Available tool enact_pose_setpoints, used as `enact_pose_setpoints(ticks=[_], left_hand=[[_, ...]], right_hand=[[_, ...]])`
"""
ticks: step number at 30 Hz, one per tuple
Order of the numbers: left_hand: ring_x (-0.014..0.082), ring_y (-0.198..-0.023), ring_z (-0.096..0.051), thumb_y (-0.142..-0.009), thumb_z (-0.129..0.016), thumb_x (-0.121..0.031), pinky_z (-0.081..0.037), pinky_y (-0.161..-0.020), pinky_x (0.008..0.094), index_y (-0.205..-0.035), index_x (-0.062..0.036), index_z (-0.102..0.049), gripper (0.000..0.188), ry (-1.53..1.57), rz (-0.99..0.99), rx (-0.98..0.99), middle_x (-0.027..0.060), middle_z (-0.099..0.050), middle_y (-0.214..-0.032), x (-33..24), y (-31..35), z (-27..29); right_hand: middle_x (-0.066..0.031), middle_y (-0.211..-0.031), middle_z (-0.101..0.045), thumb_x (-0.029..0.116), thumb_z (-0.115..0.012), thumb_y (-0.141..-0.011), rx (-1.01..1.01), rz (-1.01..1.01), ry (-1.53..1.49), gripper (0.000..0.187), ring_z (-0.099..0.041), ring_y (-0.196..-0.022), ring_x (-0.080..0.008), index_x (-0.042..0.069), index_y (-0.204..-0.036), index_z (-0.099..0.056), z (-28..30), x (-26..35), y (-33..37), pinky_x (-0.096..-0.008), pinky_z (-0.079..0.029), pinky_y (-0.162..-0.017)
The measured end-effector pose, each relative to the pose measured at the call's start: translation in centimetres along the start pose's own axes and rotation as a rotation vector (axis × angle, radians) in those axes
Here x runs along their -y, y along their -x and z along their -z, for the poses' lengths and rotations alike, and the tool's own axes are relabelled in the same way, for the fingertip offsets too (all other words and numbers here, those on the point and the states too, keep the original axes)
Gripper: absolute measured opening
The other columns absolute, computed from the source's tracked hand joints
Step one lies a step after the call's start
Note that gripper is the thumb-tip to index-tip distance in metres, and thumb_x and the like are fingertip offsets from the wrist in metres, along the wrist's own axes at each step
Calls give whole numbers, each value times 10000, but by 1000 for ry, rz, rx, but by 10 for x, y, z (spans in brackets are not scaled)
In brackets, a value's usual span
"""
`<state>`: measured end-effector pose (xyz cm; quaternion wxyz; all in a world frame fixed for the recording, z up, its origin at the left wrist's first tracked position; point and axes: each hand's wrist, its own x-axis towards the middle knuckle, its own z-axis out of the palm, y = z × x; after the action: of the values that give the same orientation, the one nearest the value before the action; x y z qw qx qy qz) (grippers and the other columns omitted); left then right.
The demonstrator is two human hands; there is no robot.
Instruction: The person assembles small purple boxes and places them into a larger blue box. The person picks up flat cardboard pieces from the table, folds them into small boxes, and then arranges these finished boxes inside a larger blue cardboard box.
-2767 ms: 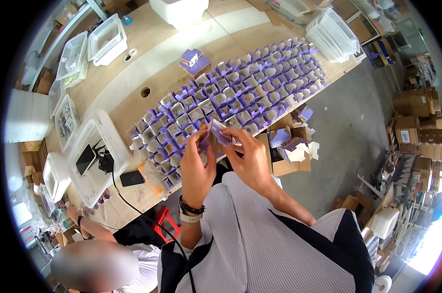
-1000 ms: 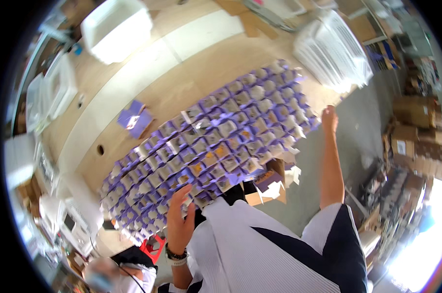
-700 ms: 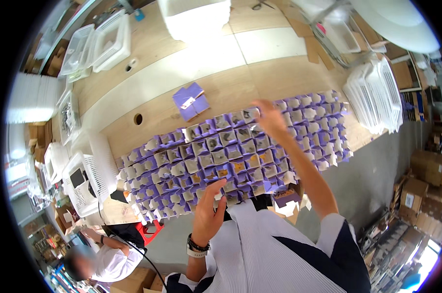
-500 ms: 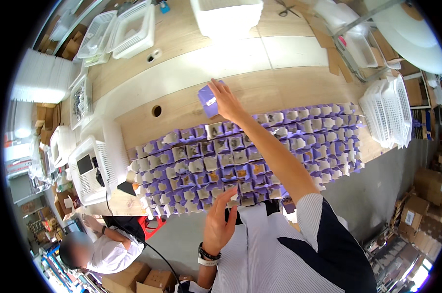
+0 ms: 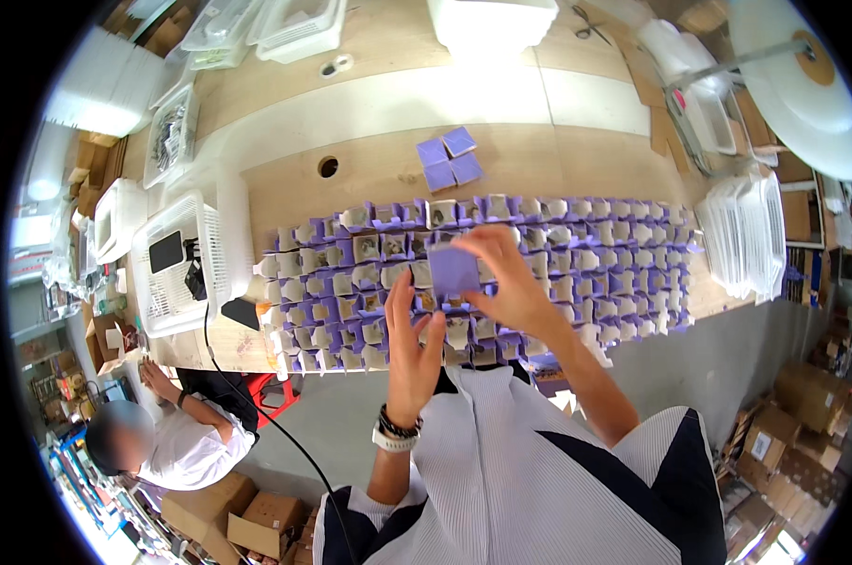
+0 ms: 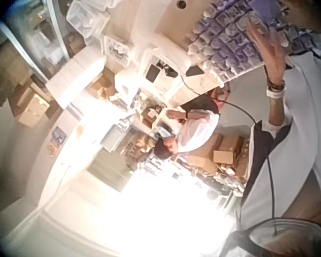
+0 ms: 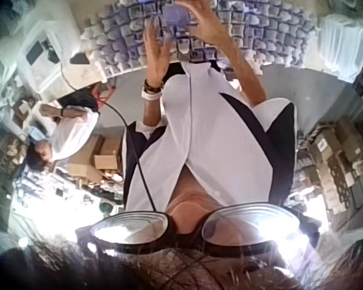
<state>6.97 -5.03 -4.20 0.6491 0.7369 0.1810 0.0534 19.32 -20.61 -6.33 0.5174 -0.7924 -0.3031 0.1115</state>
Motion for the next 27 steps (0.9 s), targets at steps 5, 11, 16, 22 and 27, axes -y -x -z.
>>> enact_pose_setpoints(ticks=[5,11,16,22,27], left_hand=[[187,-1251,-574,-1074,-555,-110,-485,-1045,323,-1578,-63,-390,533,212,115,305,126,-557,-1427,1,2,-17],[175,-1169,-621,-1042,-567,-38,-526,-934,302,-1486,-42,-497,449,185,114,348,105,-580,-1394,-10,20,-52],[178,-1065,-664,-1024,-570,-5,-543,-861,301,-1429,-27,-551,406,-23,-49,331,118,-638,-1313,-22,26,-78],[198,-912,-698,-1040,-501,-14,-549,-784,314,-1416,-21,-544,379,-126,-119,328,169,-694,-1151,-35,36,-91],[231,-966,-709,-1041,-478,-8,-557,-814,339,-1423,-19,-531,386,-141,-97,326,178,-696,-1150,-28,36,-87]], right_hand=[[-145,-1422,-474,-11,-785,-811,-115,-105,-143,706,-536,-1294,-363,108,-1455,-521,7,46,77,-419,-515,-1042],[-120,-1463,-533,40,-821,-821,-333,-206,23,679,-599,-1267,-343,117,-1441,-557,25,61,123,-414,-584,-961],[-112,-1382,-598,103,-806,-847,-437,-129,201,612,-696,-1072,-326,115,-1415,-579,42,62,144,-394,-622,-845],[-123,-1359,-618,152,-788,-872,-457,-112,283,574,-717,-1018,-337,78,-1397,-571,48,62,158,-399,-625,-827],[-121,-1376,-607,186,-802,-857,-441,-106,276,607,-721,-1003,-338,66,-1399,-557,49,64,162,-393,-635,-804]])
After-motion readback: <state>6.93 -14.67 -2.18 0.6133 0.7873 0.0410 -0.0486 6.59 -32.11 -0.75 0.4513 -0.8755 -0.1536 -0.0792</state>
